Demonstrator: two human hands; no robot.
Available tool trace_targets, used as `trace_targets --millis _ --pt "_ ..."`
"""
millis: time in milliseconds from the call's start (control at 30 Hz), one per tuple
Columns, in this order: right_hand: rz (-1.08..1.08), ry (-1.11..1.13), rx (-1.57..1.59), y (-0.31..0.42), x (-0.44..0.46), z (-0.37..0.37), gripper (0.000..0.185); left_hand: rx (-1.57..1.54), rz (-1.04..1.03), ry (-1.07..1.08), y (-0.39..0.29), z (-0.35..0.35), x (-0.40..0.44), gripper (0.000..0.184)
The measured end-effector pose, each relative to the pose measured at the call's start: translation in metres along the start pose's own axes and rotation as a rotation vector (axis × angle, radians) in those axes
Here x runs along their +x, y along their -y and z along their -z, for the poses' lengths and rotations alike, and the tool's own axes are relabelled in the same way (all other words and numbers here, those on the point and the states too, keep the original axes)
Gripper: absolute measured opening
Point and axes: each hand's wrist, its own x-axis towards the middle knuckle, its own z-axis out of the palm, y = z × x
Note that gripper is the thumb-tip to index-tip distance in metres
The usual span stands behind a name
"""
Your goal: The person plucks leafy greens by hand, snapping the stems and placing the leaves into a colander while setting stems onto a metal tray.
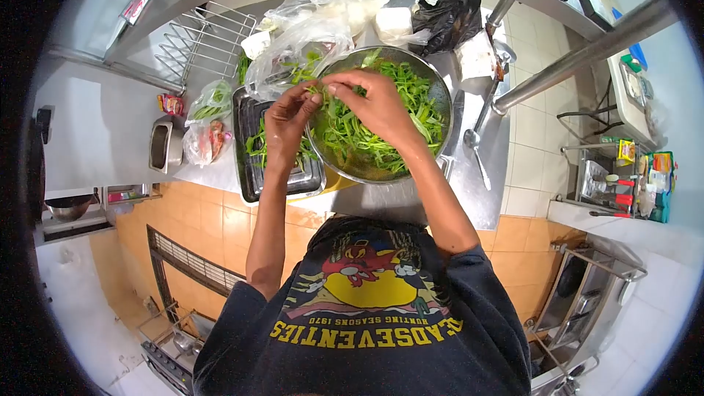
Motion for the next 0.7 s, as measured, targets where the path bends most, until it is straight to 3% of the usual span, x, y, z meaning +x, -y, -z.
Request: trace_targets --millis 233,333,467,567,700 --pt "-0.163 -0.034 -0.02 -0.009 -0.018 0.027 0.022 -0.069 0.069 -0.206 0.003 0.053 -0.005 0.03" --pt "-0.229 -0.072 -0.033 -0.016 -0.029 0.04 0.021 0.02 -0.005 -0.233 0.018 0.084 -0.009 0.029" --pt "-0.221 -0.126 -0.116 -0.027 -0.043 0.056 0.021 0.469 0.053 -0.2 0.039 0.119 -0.019 0.03" --pt "-0.176 -0.141 -0.189 -0.031 -0.05 0.059 0.021 0.934 -0.044 -0.152 0.039 0.123 -0.024 0.029" --pt "-0.181 -0.156 -0.261 -0.033 -0.056 0.057 0.02 0.896 -0.055 -0.139 0.042 0.121 -0.027 0.028"
